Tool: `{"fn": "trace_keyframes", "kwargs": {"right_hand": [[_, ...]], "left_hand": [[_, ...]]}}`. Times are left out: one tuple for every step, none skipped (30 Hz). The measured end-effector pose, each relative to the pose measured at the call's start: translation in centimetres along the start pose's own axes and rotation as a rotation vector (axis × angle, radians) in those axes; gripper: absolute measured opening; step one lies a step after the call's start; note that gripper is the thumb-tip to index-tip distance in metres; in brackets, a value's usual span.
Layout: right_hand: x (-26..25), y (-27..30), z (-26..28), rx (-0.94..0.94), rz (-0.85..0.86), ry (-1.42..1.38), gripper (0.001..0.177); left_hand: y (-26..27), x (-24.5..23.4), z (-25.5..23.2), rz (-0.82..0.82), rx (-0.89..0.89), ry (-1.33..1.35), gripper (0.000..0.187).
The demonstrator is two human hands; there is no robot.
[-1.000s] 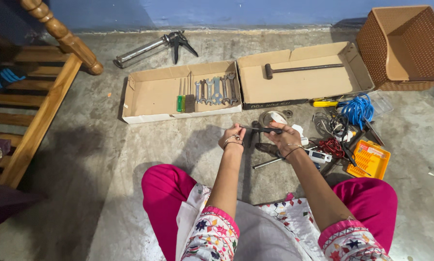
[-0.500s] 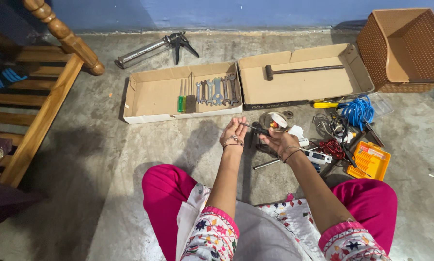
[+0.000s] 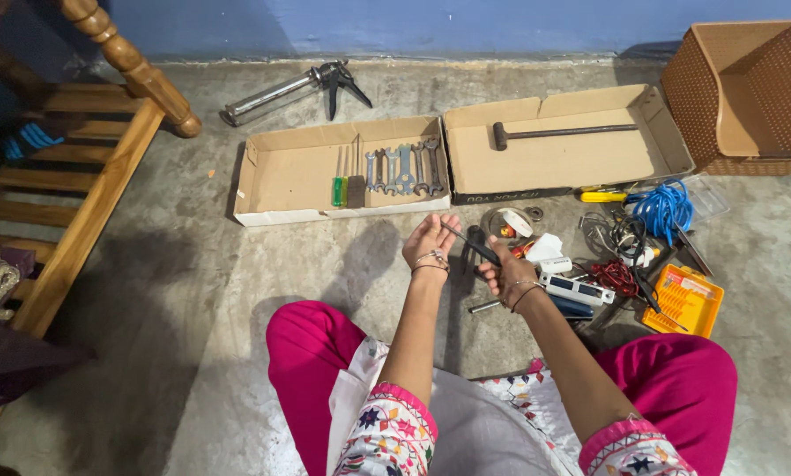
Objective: The person sits on the floor and organizes various hand tools, including screwdrivers, wrenches, and pliers, into a cardboard box. They pick up each tool, briefly inspect it, and place it neatly inside the box.
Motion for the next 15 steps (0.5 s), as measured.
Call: {"fn": "trace_keyframes", "kwargs": {"right_hand": [[0.1, -0.2, -0.3, -0.029, -0.002, -0.042, 0.055], [0.2, -0.5, -0.6, -0.058, -0.004, -0.085, 0.050], [0.3, -0.8, -0.8, -0.087, -0.006, -0.127, 0.046], [0.3, -1.1, -1.1, -0.092, 0.000, -0.175, 0.040], [0.4, -1.5, -1.4, -0.096, 0.008, -0.222, 0.035], [0.6, -1.8, -1.8, -0.100, 0.015, -0.269, 0.030], [0.7, -2.1, -2.1, -0.117, 0.042, -0.280, 0.026], [0.7, -2.3, -2.4, -0.134, 0.070, -0.291, 0.023], [0.9, -2.5, -2.8, -0.149, 0.096, -0.302, 0.021], [1.1, -2.9, -3.2, -0.159, 0.101, -0.341, 0.020], [1.2, -3.1, -3.6, -0.169, 0.104, -0.380, 0.021], [1.2, -3.3, -4.0, -0.179, 0.107, -0.419, 0.022], [1.2, -3.5, -4.5, -0.163, 0.118, -0.433, 0.024], [1.3, -3.6, -4.9, -0.147, 0.130, -0.447, 0.026], [1.4, -3.7, -5.3, -0.130, 0.141, -0.462, 0.029]], "left_hand": [[0.1, 0.0, 0.0, -0.004, 0.004, -0.031, 0.027], [0.2, 0.1, -0.1, -0.009, 0.008, -0.062, 0.027], [0.4, 0.1, -0.2, -0.003, 0.024, -0.106, 0.028], [0.7, 0.0, -0.3, 0.002, 0.039, -0.149, 0.029], [1.0, -0.1, -0.5, 0.006, 0.056, -0.193, 0.031], [1.2, -0.2, -0.6, -0.010, 0.065, -0.237, 0.033], [1.4, -0.3, -0.7, -0.026, 0.074, -0.281, 0.035], [1.6, -0.3, -0.8, -0.043, 0.083, -0.325, 0.038], [1.8, -0.3, -0.8, -0.065, 0.084, -0.363, 0.038], [1.9, -0.2, -0.7, -0.088, 0.084, -0.401, 0.038], [2.1, -0.2, -0.6, -0.110, 0.084, -0.440, 0.038], [2.4, -0.1, -0.7, -0.106, 0.093, -0.469, 0.038], [2.6, 0.1, -0.8, -0.100, 0.102, -0.497, 0.039], [2.8, 0.3, -0.8, -0.095, 0.111, -0.525, 0.039], [3.0, 0.4, -0.8, -0.098, 0.093, -0.529, 0.040]]}}
Point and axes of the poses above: each hand's wrist, its own y-axis away from the middle knuckle, its own x-axis out of the palm, z = x × y, the point moved 6 cm from there along -y, towards the middle knuckle, and after that the axes turned 13 degrees about -x, right-handed, at the moved point
